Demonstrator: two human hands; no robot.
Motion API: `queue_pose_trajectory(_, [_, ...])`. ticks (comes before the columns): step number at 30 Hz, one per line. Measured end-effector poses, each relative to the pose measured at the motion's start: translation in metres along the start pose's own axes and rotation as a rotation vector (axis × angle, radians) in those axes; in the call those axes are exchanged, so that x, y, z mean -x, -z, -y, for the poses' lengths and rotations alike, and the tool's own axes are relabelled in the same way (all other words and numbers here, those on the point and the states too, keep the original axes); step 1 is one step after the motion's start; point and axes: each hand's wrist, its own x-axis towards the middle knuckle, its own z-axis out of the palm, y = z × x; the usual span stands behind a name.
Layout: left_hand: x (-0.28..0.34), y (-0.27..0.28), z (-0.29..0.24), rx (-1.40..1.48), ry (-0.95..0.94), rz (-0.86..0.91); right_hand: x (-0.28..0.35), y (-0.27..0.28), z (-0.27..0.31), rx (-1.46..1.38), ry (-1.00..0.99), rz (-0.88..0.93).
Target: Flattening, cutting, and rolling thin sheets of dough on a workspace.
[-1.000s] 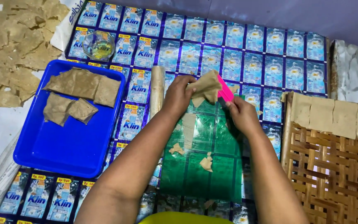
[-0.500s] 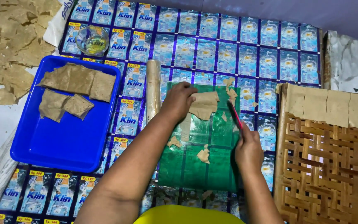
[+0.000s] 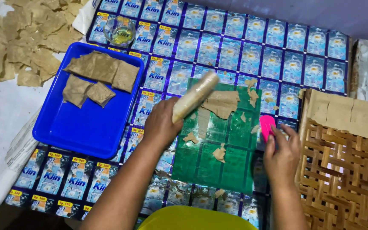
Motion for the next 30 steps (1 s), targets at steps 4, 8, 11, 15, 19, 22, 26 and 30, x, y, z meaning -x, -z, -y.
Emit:
queue_pose_trajectory(4, [-0.019, 0.011, -0.033, -0.011, -0.132, 0.233, -0.077, 0.032, 0.052, -0.256, 0.162, -0.087])
queue_pose_trajectory(8, [-0.064, -0.005, -0.05, -0.046, -0.372, 0.302, -0.138, -0.005, 0.045, 0.021, 0.388, 0.117])
queue_pose_trajectory(11, [-0.095, -0.02, -0.043, -0.079, -0.411, 0.302, -0.159, -0.041, 0.025, -0.027, 0.307, 0.187])
queue_pose_trajectory(15, [-0.11, -0.023, -0.032, -0.245, -0.353, 0.303, -0.157, -0.088, -0.008, -0.063, 0.384, 0.155])
queue_pose_trajectory(19, [-0.107, -0.037, -0.012, -0.271, -0.382, 0.152, -0.145, -0.102, -0.014, -0.064, 0.271, 0.17])
queue_pose_trajectory(22, [-0.112, -0.047, -0.012, -0.286, -0.258, 0.208, -0.14, -0.107, -0.02, -0.064, 0.197, 0.23])
queue_pose_trajectory(26, [-0.114, -0.051, -0.011, -0.375, -0.329, 0.166, -0.153, -0.094, -0.006, 0.123, 0.292, 0.316])
queue_pose_trajectory(30, [-0.107, -0.069, 0.003, -0.288, -0.348, 0.088, -0.176, -0.088, 0.016, 0.004, -0.049, 0.477])
